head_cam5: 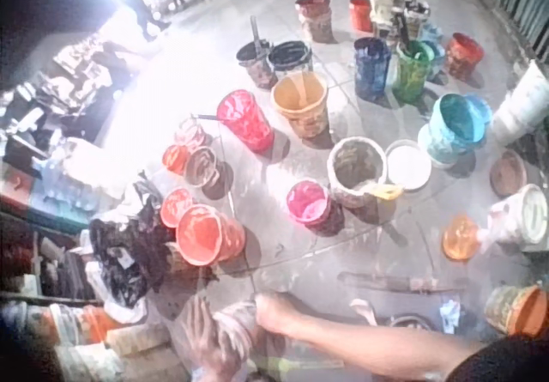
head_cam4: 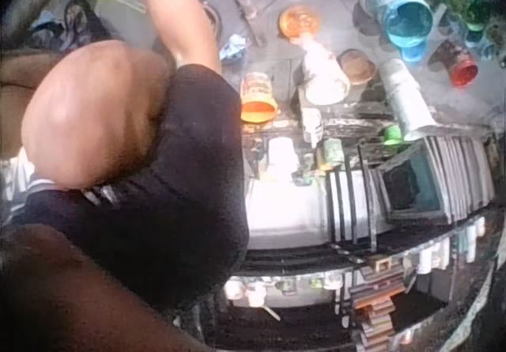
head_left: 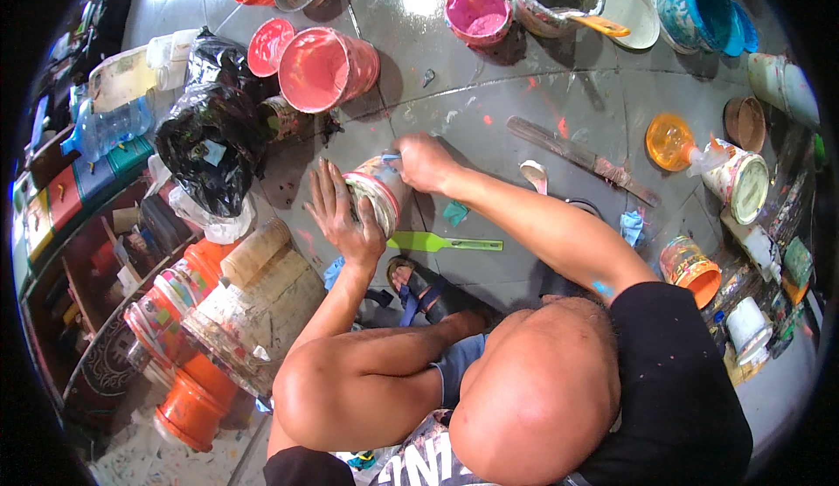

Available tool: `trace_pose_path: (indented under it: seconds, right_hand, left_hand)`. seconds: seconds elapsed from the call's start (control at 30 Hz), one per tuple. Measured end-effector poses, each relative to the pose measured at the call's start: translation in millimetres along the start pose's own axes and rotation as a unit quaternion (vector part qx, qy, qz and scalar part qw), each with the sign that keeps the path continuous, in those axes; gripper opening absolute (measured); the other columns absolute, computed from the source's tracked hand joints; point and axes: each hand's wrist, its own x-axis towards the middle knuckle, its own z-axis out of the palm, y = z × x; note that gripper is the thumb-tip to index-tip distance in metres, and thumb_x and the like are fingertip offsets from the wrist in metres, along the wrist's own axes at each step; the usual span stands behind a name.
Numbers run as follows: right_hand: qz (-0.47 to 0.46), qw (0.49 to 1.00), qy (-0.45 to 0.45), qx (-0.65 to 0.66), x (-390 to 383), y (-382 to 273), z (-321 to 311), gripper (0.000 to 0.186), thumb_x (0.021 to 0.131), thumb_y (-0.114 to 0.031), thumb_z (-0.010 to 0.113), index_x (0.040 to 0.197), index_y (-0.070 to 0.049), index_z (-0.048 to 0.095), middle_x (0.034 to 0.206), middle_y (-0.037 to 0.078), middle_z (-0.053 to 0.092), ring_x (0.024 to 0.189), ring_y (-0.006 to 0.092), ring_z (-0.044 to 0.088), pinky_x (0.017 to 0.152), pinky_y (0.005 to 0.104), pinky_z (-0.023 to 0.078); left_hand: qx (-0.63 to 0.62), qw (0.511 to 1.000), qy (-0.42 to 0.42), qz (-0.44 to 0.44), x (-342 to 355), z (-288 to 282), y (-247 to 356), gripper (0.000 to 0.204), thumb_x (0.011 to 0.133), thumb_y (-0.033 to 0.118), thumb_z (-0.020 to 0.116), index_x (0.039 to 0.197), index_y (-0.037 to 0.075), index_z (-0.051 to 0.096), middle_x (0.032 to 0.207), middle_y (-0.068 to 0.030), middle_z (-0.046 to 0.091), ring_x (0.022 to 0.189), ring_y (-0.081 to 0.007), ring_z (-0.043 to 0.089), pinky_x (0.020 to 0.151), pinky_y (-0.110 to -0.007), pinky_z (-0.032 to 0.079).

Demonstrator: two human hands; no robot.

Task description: The person cleans a small round ink container lid with a blue cloth and sprays it with a liquid before wiping the container.

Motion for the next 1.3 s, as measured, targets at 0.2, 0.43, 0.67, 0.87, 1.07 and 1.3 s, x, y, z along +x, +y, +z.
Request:
trace_pose_path:
  seconds: [0.2,0.43,0.67,0.87,1.07,1.3]
  right_hand:
    - [-0.104,0.982,0.007,0.155,-0.5,-23.4,-16.3,0.025,0.089,-0.022,0.071,0.101,-0.002,0.077,0.100,0.027,0.072,0.097,0.0429,0.071,0.088,0.0488,0.055]
    - [-0.137,0.990,0.024,-0.003,9.6,-25.2,-9.5,0.024,0.088,-0.022,0.070,0.097,-0.001,0.075,0.097,0.025,0.073,0.094,0.0442,0.070,0.084,0.0506,0.056]
    - [-0.025,0.996,0.082,0.002,-18.1,12.7,1.0,0.025,0.088,-0.019,0.071,0.105,0.000,0.074,0.100,0.025,0.074,0.096,0.0414,0.072,0.085,0.0465,0.057]
    - [-0.086,0.983,0.088,0.133,-50.2,-15.6,-4.4,0.025,0.089,-0.018,0.071,0.107,-0.001,0.074,0.098,0.025,0.073,0.094,0.0434,0.071,0.083,0.0476,0.056]
    - [0.035,0.995,0.090,0.018,-32.8,15.7,8.2,0.023,0.089,-0.015,0.071,0.107,0.000,0.074,0.089,0.023,0.073,0.083,0.0409,0.072,0.076,0.0460,0.056]
    - [-0.084,0.968,0.188,0.143,-60.3,-1.0,22.5,0.019,0.091,-0.011,0.068,0.105,0.000,0.074,0.081,0.019,0.073,0.071,0.0288,0.071,0.069,0.0420,0.056]
  left_hand:
    - [-0.001,1.000,0.009,-0.004,4.1,4.5,-3.3,0.070,0.104,0.048,0.042,0.157,0.003,0.042,0.166,-0.0156,0.037,0.156,-0.0417,0.025,0.118,-0.073,0.012]
    - [-0.017,1.000,0.009,0.001,-1.6,2.2,-3.5,0.068,0.105,0.047,0.040,0.157,0.004,0.042,0.166,-0.0144,0.036,0.156,-0.0409,0.026,0.118,-0.071,0.013]
    - [0.000,1.000,0.008,0.007,-0.3,6.5,-1.3,0.067,0.105,0.047,0.039,0.156,0.003,0.044,0.165,-0.0143,0.038,0.155,-0.0409,0.028,0.119,-0.071,0.013]
    - [-0.007,1.000,0.010,0.000,-4.7,4.0,-5.4,0.066,0.105,0.045,0.039,0.156,0.002,0.044,0.165,-0.0170,0.036,0.155,-0.0419,0.027,0.118,-0.073,0.012]
    - [0.001,1.000,0.005,-0.021,-2.0,6.7,-0.9,0.065,0.105,0.043,0.041,0.156,0.004,0.044,0.166,-0.0147,0.036,0.155,-0.0415,0.026,0.118,-0.073,0.012]
    - [0.002,0.998,0.032,-0.048,-2.9,4.8,3.7,0.060,0.108,0.042,0.038,0.155,0.005,0.047,0.165,-0.0135,0.038,0.154,-0.0383,0.030,0.119,-0.071,0.014]
